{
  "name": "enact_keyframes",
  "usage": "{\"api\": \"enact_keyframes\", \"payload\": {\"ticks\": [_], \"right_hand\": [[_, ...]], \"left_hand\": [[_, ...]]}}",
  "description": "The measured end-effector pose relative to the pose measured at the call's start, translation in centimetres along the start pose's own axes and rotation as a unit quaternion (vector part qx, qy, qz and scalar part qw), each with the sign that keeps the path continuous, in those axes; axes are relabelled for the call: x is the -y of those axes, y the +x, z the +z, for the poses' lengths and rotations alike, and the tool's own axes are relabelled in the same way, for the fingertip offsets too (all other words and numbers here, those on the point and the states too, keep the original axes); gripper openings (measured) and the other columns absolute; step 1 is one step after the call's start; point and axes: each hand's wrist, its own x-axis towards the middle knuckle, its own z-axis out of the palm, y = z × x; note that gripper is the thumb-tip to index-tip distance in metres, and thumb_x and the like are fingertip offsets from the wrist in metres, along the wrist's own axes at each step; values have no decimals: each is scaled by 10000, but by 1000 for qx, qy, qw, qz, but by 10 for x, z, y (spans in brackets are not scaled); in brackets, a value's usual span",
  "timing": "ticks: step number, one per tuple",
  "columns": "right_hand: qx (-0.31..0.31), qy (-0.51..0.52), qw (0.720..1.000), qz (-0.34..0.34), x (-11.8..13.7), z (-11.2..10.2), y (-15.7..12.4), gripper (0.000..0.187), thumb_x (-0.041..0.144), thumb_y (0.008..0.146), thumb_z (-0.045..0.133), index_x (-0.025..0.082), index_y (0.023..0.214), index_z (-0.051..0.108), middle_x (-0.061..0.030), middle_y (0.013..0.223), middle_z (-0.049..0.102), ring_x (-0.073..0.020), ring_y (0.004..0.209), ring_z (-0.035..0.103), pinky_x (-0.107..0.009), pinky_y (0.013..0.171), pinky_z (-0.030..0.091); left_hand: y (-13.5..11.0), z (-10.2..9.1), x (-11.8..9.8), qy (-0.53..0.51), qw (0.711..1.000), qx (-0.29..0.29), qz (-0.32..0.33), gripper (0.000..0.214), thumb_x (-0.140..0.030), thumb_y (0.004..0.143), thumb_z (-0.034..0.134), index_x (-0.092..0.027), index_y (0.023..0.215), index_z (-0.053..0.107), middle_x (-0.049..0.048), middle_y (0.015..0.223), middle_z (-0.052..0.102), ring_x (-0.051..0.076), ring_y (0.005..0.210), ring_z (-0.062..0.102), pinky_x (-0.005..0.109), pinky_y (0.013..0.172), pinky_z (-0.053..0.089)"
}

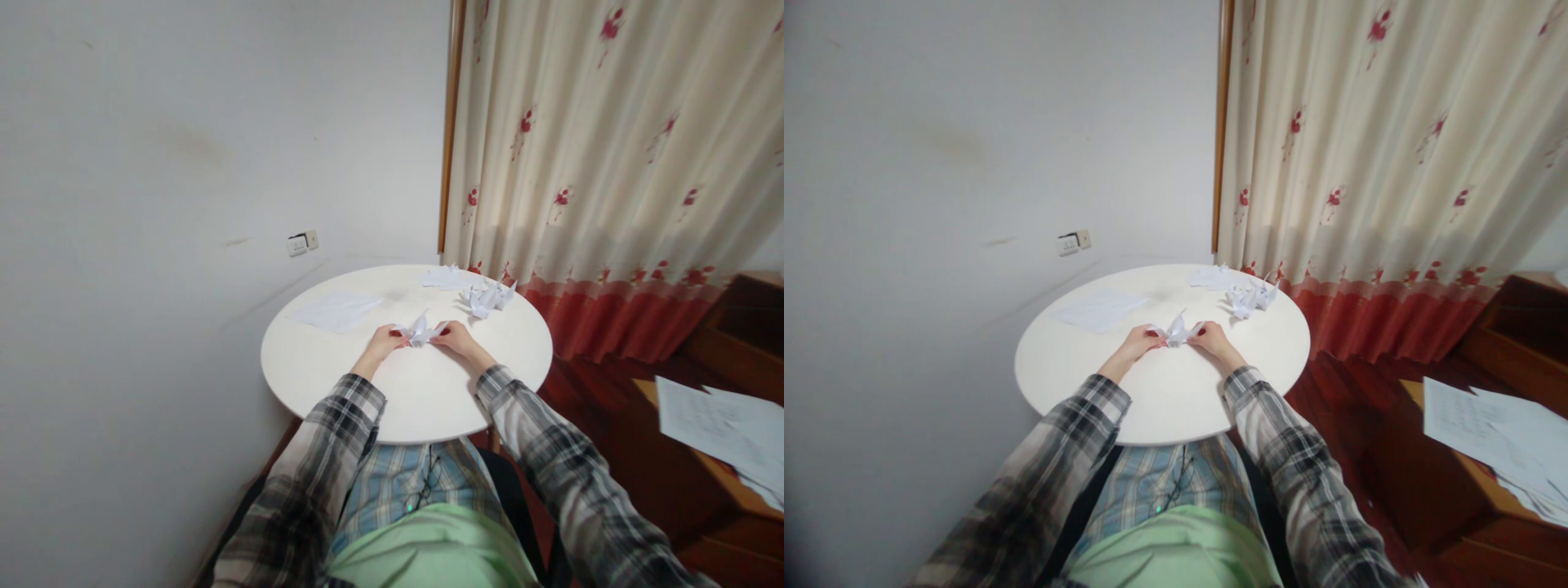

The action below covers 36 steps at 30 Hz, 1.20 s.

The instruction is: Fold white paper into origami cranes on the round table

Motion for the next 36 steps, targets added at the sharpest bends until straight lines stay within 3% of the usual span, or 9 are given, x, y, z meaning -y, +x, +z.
{"api": "enact_keyframes", "payload": {"ticks": [14, 21, 36], "right_hand": [[-19, -28, 998, 45, 3, 1, 1, 131, 222, 581, 673, 102, 629, 651, -33, 615, 630, -112, 545, 499, -222, 546, 352], [-13, -1, 998, 69, 8, 2, -2, 153, 243, 645, 604, 94, 647, 638, -23, 590, 598, -96, 524, 467, -212, 516, 329], [-12, -5, 999, 53, 2, 4, 1, 182, 269, 637, 591, 97, 671, 637, -32, 623, 607, -108, 554, 486, -217, 540, 350]], "left_hand": [[0, 2, -3, 4, 1000, -3, -15, 262, -191, 469, 769, -105, 645, 595, 7, 607, 627, 140, 604, 593, 315, 713, 479], [4, 4, -1, -7, 999, -32, -34, 262, -220, 506, 772, -114, 577, 544, -9, 555, 593, 112, 557, 582, 290, 697, 491], [4, 5, -2, 2, 998, -34, -45, 212, -195, 539, 746, -124, 552, 546, 1, 541, 594, 113, 552, 581, 258, 654, 486]]}}
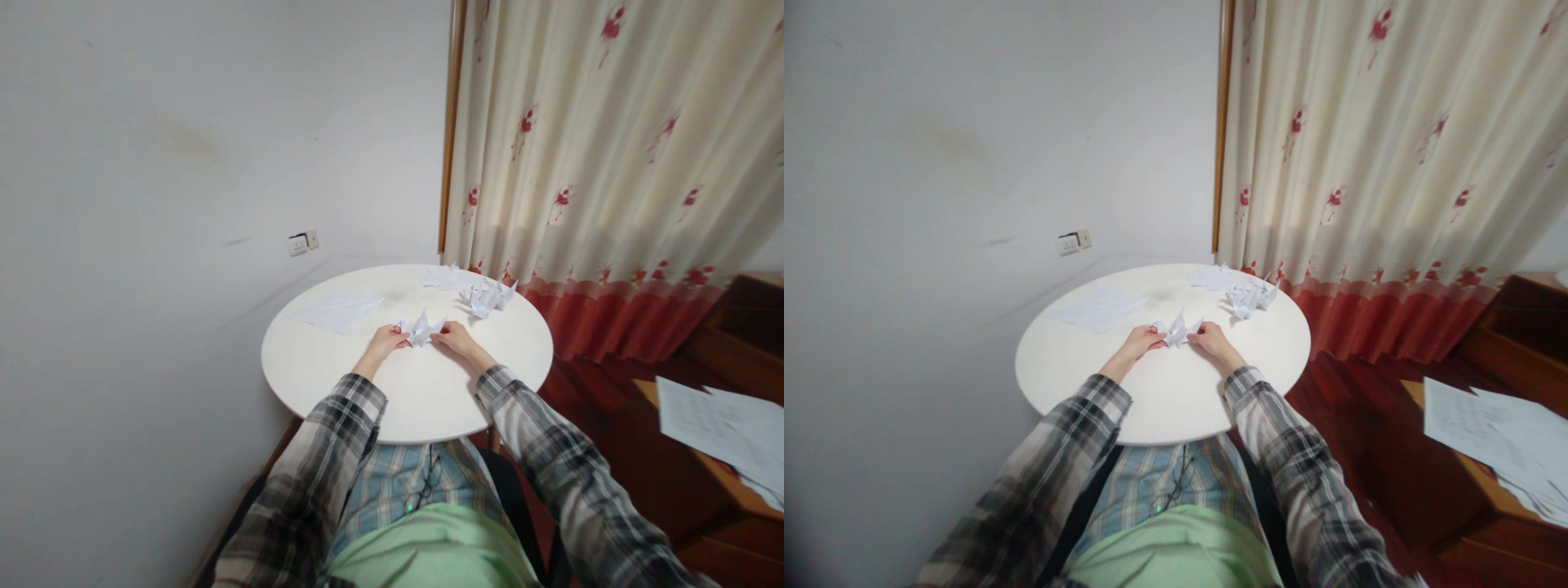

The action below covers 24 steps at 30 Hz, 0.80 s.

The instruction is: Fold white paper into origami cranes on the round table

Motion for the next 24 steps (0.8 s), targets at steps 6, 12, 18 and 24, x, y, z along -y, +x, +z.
{"api": "enact_keyframes", "payload": {"ticks": [6, 12, 18, 24], "right_hand": [[-6, 44, 999, -23, -1, 2, 0, 175, 290, 639, 586, 119, 668, 610, -7, 603, 588, -98, 548, 486, -214, 547, 368], [-29, 77, 996, -27, -3, 6, 1, 179, 232, 592, 627, 145, 746, 600, 3, 651, 604, -100, 584, 527, -216, 580, 405], [-42, 116, 992, -35, -2, 7, 3, 157, 176, 591, 583, 143, 744, 585, -9, 683, 610, -106, 609, 540, -225, 615, 425], [-62, 129, 987, -70, 5, 3, 1, 176, 270, 624, 575, 141, 743, 588, -23, 696, 610, -115, 627, 536, -239, 640, 424]], "left_hand": [[-3, 0, 0, -6, 1000, 2, 28, 230, -223, 543, 742, -110, 652, 574, 12, 598, 611, 107, 566, 576, 244, 619, 474], [-5, -2, -1, -5, 999, -11, 42, 310, -212, 550, 731, -116, 796, 569, 9, 645, 615, 103, 592, 583, 233, 613, 455], [-3, -3, 0, 2, 998, -23, 51, 288, -214, 547, 714, -117, 772, 562, -1, 603, 600, 101, 553, 558, 224, 568, 416], [1, -4, 3, 12, 998, 0, 69, 250, -252, 551, 697, -112, 716, 573, -7, 565, 589, 86, 501, 510, 222, 540, 379]]}}
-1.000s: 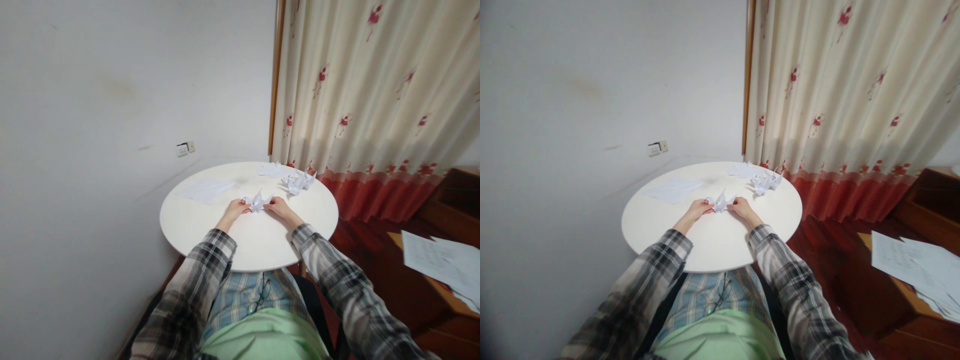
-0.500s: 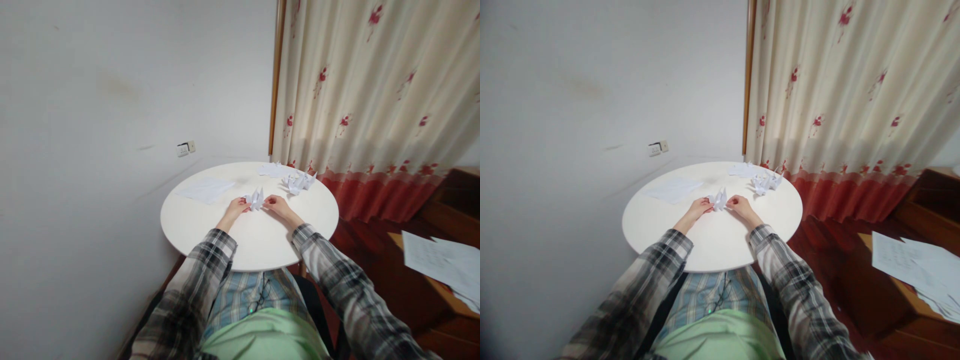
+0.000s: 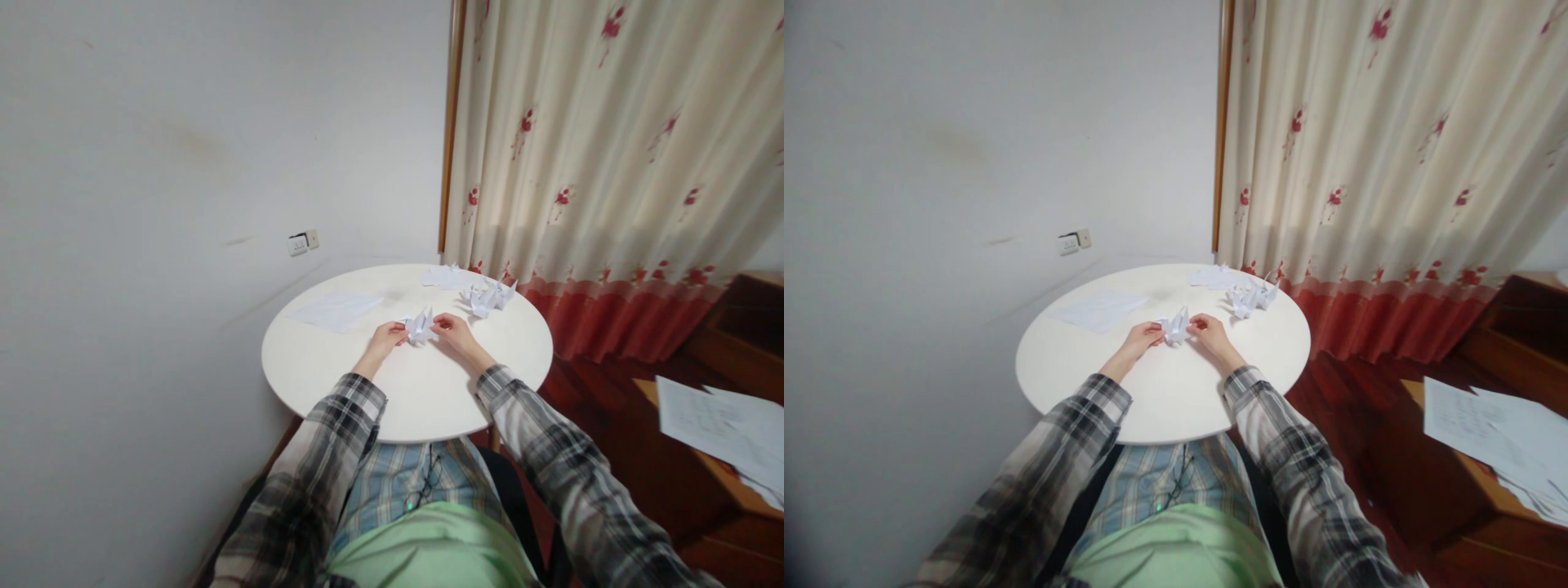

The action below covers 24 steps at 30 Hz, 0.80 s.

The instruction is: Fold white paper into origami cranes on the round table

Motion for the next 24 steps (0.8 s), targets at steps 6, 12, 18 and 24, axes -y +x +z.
{"api": "enact_keyframes", "payload": {"ticks": [6, 12, 18, 24], "right_hand": [[12, 13, 1000, 18, 6, -1, -2, 181, 304, 598, 604, 135, 660, 583, -21, 631, 598, -112, 574, 508, -233, 588, 399], [10, -37, 999, 30, 1, -2, -2, 138, 268, 604, 604, 133, 586, 580, 4, 546, 568, -99, 520, 479, -219, 540, 359], [16, -147, 988, 39, -4, -5, -2, 142, 261, 620, 633, 126, 581, 617, -11, 546, 597, -108, 517, 487, -217, 519, 334], [23, -209, 976, 47, -3, -8, -1, 161, 271, 630, 653, 111, 640, 661, -48, 626, 651, -126, 555, 527, -219, 528, 345]], "left_hand": [[0, 0, 1, 1, 1000, -3, -1, 242, -259, 559, 701, -118, 705, 571, -7, 558, 591, 91, 494, 512, 225, 537, 379], [1, 0, 1, 6, 999, -31, -29, 164, -193, 611, 676, -115, 688, 553, -10, 530, 588, 92, 491, 543, 214, 538, 412], [3, 1, 0, -11, 996, -63, -57, 104, -94, 637, 643, -113, 639, 541, -23, 519, 576, 90, 495, 568, 219, 575, 461], [3, 1, 0, -22, 995, -66, -66, 108, -51, 652, 621, -117, 621, 541, -28, 522, 580, 95, 508, 584, 233, 609, 490]]}}
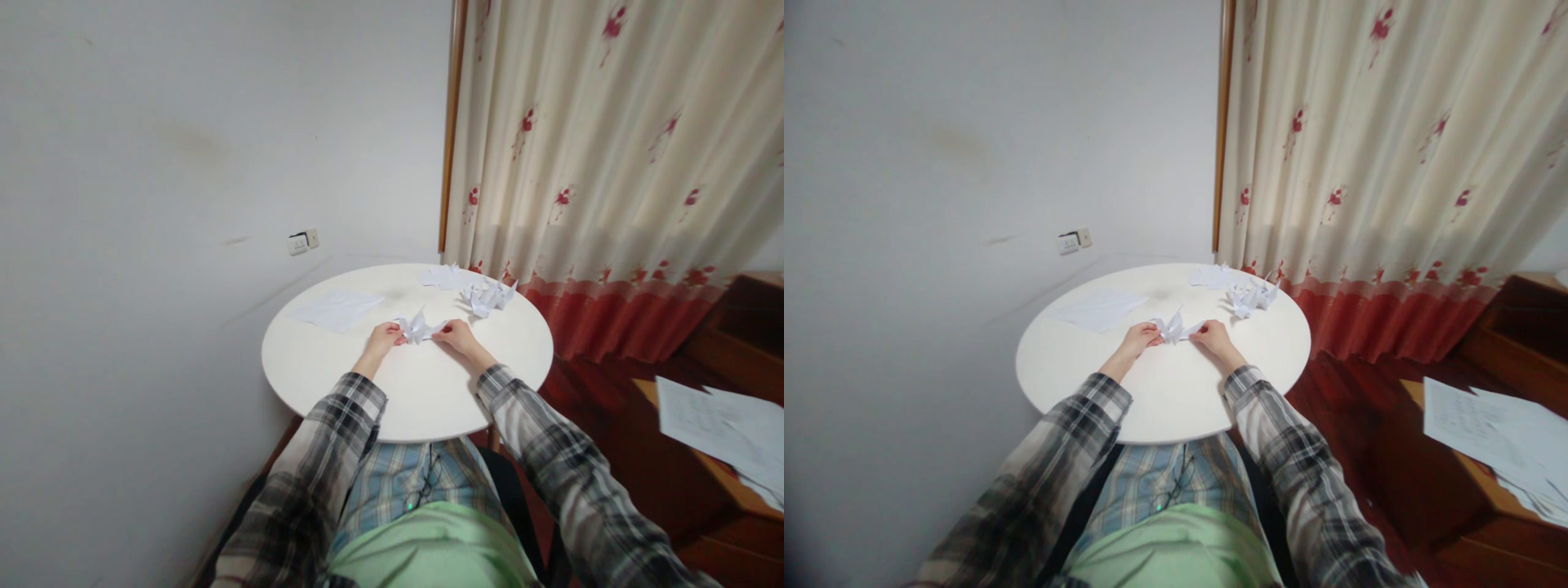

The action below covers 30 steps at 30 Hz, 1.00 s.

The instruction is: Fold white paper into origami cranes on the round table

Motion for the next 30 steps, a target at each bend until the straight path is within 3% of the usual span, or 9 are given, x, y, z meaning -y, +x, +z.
{"api": "enact_keyframes", "payload": {"ticks": [12, 22, 30], "right_hand": [[6, -10, 1000, 10, 1, -2, -2, 147, 270, 621, 679, 126, 651, 678, -50, 628, 663, -138, 563, 551, -216, 506, 335], [-20, 37, 999, -8, 1, 0, -1, 148, 276, 618, 677, 129, 602, 664, -29, 575, 636, -118, 522, 512, -218, 507, 334], [-127, -39, 987, -91, -4, 2, 7, 101, 233, 667, 626, 151, 621, 663, -59, 711, 634, -163, 701, 531, -274, 673, 379]], "left_hand": [[0, -1, 0, -13, 1000, -9, -6, 142, -78, 631, 663, -118, 621, 527, -17, 531, 590, 99, 507, 593, 258, 638, 507], [-4, -1, -3, 26, 1000, -6, 12, 81, -108, 640, 631, -112, 675, 559, -8, 518, 589, 77, 466, 542, 199, 521, 431], [-8, -2, -5, 27, 999, -14, 23, 151, -166, 615, 655, -111, 724, 566, 0, 574, 591, 88, 501, 555, 200, 513, 432]]}}
